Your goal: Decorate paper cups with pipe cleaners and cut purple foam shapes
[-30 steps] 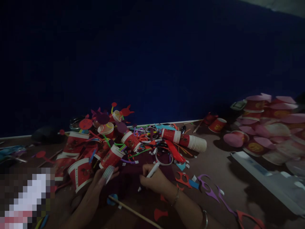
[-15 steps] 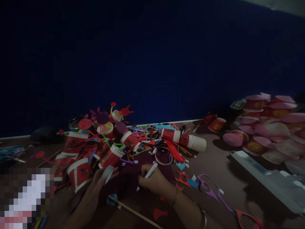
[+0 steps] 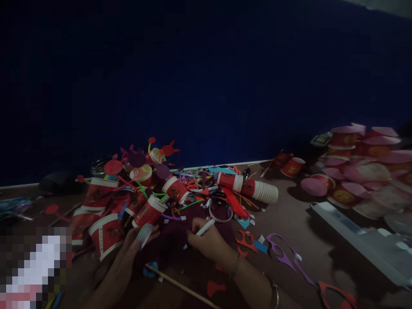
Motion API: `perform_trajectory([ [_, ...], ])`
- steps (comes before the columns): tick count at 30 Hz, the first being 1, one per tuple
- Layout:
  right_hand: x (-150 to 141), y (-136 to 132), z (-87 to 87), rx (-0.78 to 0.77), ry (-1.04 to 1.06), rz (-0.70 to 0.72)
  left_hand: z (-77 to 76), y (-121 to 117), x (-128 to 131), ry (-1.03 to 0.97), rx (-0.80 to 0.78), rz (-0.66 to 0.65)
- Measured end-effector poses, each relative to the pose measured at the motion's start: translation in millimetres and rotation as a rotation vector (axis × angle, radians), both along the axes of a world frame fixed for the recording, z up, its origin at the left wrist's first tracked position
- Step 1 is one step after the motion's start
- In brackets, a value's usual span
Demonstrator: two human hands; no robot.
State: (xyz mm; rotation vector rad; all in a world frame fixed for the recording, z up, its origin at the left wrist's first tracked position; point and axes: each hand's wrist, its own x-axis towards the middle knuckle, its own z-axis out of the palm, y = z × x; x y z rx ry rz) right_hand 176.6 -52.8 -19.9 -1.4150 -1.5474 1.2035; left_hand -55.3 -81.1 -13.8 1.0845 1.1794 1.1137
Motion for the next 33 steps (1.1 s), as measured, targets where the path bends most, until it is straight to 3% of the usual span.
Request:
perform_trajectory([
  [20, 0.8, -1.6, 2.5, -0.099, 0.038, 0.074, -5.4, 0.9, -1.0, 0.047, 0.005, 0.024],
  [27, 1.1, 1.3, -0.6, -0.045, 0.056, 0.011, -6.0, 2.7, -0.1, 0.039, 0.008, 0.019],
  [33, 1.4, -2.7, 2.6, -0.072, 0.045, 0.071, -9.3, 3.6, -1.7, 0.064, 0.001, 0.019],
])
